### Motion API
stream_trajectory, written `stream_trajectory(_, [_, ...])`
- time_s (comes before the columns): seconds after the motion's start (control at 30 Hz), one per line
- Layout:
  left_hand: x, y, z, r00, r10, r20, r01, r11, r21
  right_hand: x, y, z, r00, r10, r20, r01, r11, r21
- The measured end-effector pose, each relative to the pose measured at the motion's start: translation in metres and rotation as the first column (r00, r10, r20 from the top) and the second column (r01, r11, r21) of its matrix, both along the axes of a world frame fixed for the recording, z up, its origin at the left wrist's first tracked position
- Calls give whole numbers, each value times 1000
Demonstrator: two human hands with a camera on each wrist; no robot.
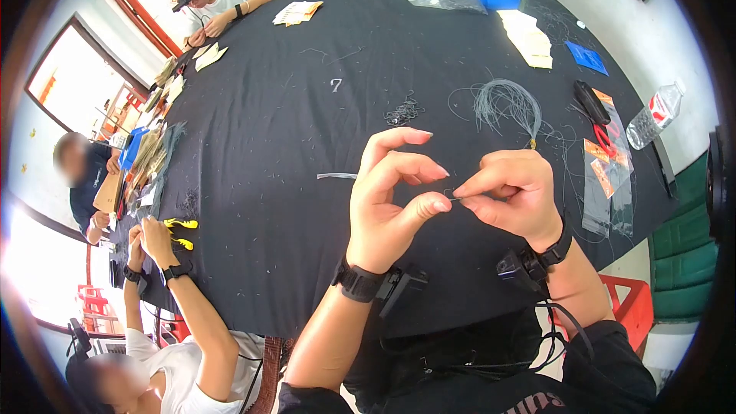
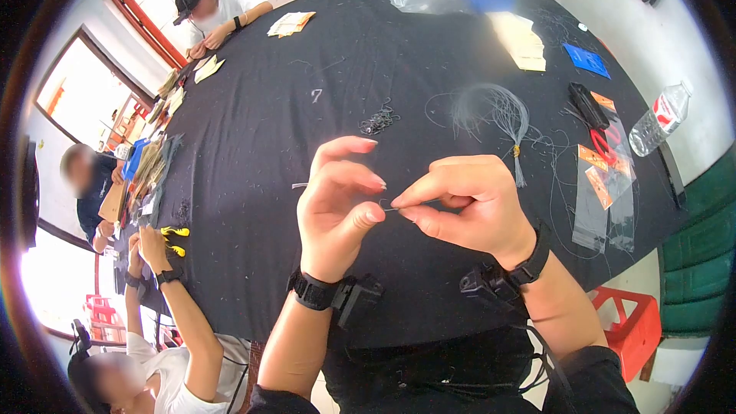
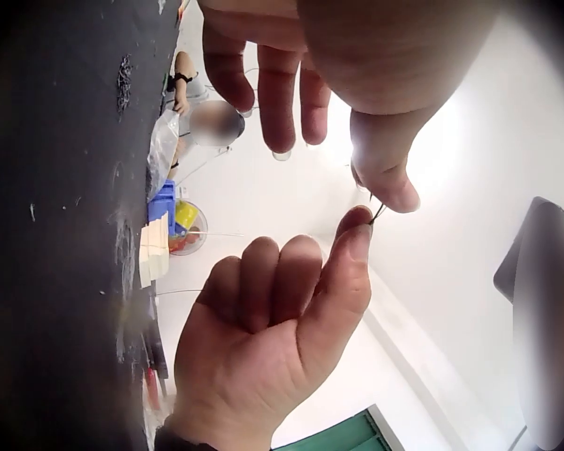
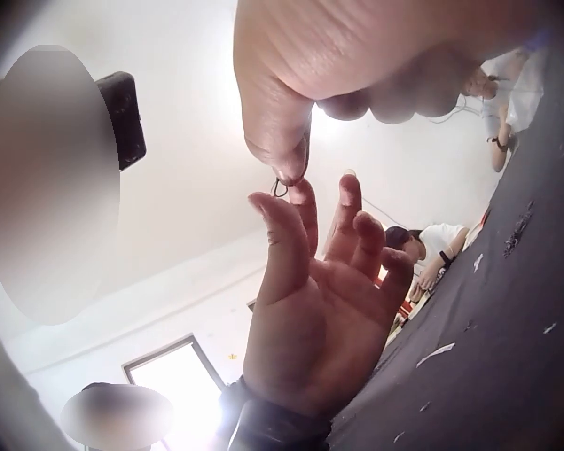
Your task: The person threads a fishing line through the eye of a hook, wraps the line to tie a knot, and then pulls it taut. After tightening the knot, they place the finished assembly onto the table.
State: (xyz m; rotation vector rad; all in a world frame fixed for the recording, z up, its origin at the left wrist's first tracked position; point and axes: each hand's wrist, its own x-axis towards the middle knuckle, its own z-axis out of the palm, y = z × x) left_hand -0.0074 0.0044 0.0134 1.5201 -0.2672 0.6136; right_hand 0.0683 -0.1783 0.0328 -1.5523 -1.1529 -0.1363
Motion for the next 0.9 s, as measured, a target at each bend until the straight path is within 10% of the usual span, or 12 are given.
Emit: stream_trajectory(0.9, [-1,5,1,997,64,51,-73,975,208,1,1,-3,998,-35,-52,35,999,-9])
